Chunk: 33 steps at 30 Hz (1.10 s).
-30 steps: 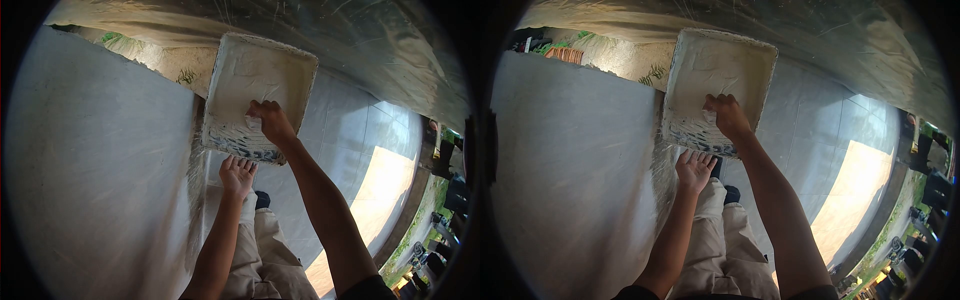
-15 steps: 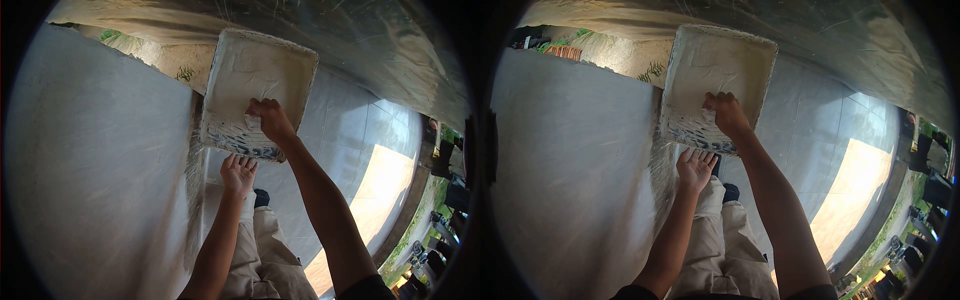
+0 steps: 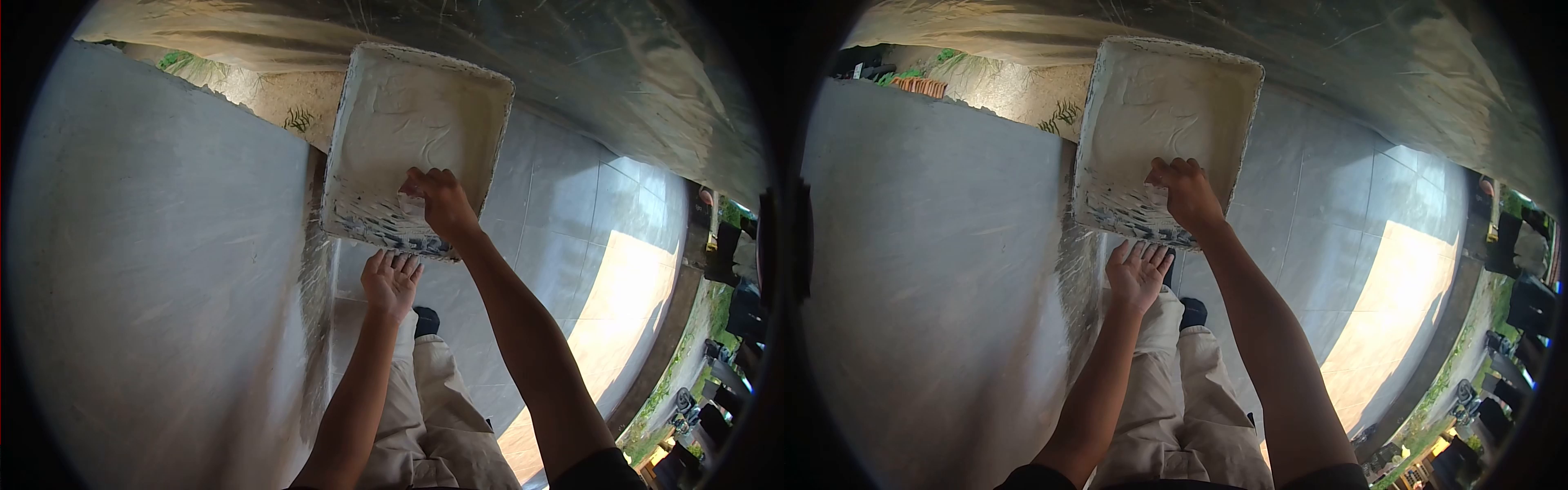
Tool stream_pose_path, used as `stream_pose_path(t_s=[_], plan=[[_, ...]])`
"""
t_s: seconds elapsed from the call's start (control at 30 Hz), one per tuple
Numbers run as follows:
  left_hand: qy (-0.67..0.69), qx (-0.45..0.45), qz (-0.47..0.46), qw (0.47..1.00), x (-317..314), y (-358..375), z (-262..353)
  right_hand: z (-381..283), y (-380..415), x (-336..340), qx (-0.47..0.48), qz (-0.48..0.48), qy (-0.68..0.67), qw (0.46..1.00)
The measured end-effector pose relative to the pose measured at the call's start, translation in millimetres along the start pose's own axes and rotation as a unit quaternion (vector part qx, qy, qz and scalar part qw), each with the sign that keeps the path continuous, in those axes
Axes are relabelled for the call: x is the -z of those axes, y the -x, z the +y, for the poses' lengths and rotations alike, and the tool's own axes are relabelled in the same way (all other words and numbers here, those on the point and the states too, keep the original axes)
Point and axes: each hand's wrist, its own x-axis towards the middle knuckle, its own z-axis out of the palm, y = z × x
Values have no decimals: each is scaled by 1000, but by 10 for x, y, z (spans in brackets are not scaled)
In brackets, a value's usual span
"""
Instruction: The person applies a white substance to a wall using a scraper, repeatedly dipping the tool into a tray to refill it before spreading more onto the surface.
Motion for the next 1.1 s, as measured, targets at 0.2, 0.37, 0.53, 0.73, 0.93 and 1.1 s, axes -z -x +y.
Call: stream_pose_path(t_s=[0.2, 0.37, 0.53, 0.73, 0.93, 1.1], plan=[[-5, -1, -8, 1000, 1, 31, -4, 15, 100, -34, -1, 53, -50, 997], [-11, -9, -25, 1000, 68, 87, -5, -113, 328, 145, -114, 41, -118, 986], [-81, -18, -2, 997, 27, 318, -36, -254, 534, 380, -180, 92, -183, 962], [-182, -52, 11, 982, -282, 771, 11, -306, 653, 858, -282, 181, -368, 867], [-234, -101, -43, 966, -886, 1259, 31, -830, 709, 1581, -330, 180, -463, 803], [-261, -168, -96, 946, -1472, 1802, 148, -1355, 677, 2131, -254, 194, -599, 734]])
